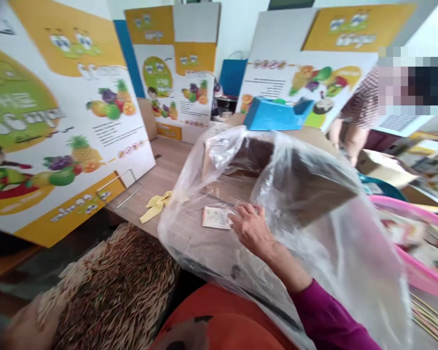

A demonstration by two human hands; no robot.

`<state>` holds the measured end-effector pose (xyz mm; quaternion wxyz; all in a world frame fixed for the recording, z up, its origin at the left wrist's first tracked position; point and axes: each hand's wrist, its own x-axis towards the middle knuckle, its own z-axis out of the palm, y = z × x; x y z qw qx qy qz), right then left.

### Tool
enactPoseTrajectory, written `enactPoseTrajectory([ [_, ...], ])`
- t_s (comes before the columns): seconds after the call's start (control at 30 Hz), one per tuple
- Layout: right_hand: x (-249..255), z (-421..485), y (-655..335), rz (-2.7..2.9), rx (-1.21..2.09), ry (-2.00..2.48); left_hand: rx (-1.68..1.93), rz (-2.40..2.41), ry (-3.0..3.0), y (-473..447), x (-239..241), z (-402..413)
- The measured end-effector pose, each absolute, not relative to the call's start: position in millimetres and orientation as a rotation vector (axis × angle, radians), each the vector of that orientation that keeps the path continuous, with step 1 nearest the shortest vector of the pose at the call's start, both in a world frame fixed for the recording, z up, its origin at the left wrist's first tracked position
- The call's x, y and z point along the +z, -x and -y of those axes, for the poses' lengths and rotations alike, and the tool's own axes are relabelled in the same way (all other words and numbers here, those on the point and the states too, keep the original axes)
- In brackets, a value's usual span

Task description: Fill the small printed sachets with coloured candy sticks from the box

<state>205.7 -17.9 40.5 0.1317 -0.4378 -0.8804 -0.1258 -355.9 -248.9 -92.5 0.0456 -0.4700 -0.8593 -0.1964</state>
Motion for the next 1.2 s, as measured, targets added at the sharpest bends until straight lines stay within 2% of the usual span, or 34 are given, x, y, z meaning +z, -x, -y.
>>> enactPoseTrajectory([
  [0.13,33,31,-249,2.440,-0.483,1.455,-0.744,2.427,1.819,254,-46,142],
  [0.23,25,40,-258,2.445,-0.510,1.361,-0.597,2.522,1.788,202,-22,66],
  [0.4,9,55,-277,2.403,-0.579,1.249,-0.490,2.584,1.928,190,-7,-9],
  [0.53,16,70,-276,2.421,-0.441,1.370,-0.493,2.544,1.949,192,14,-53],
  [0.63,33,74,-274,2.428,-0.379,1.399,-0.643,2.252,2.055,187,29,-69],
  [0.7,46,80,-290,2.333,-0.470,1.470,-0.777,1.973,2.095,184,27,-59],
  [0.77,60,95,-323,2.145,-0.648,1.634,-0.834,1.715,2.218,185,13,-34],
  [0.87,71,127,-368,1.884,-0.837,1.782,-0.845,1.615,2.252,180,-17,13],
  [0.97,68,126,-354,1.983,-0.626,1.666,-0.924,1.504,2.315,150,-27,46],
  [1.1,61,58,-245,2.547,-0.017,1.464,-1.044,1.427,2.318,108,-4,42],
  [1.2,64,1,-173,2.735,0.279,1.578,-1.128,1.474,2.309,106,8,34],
])
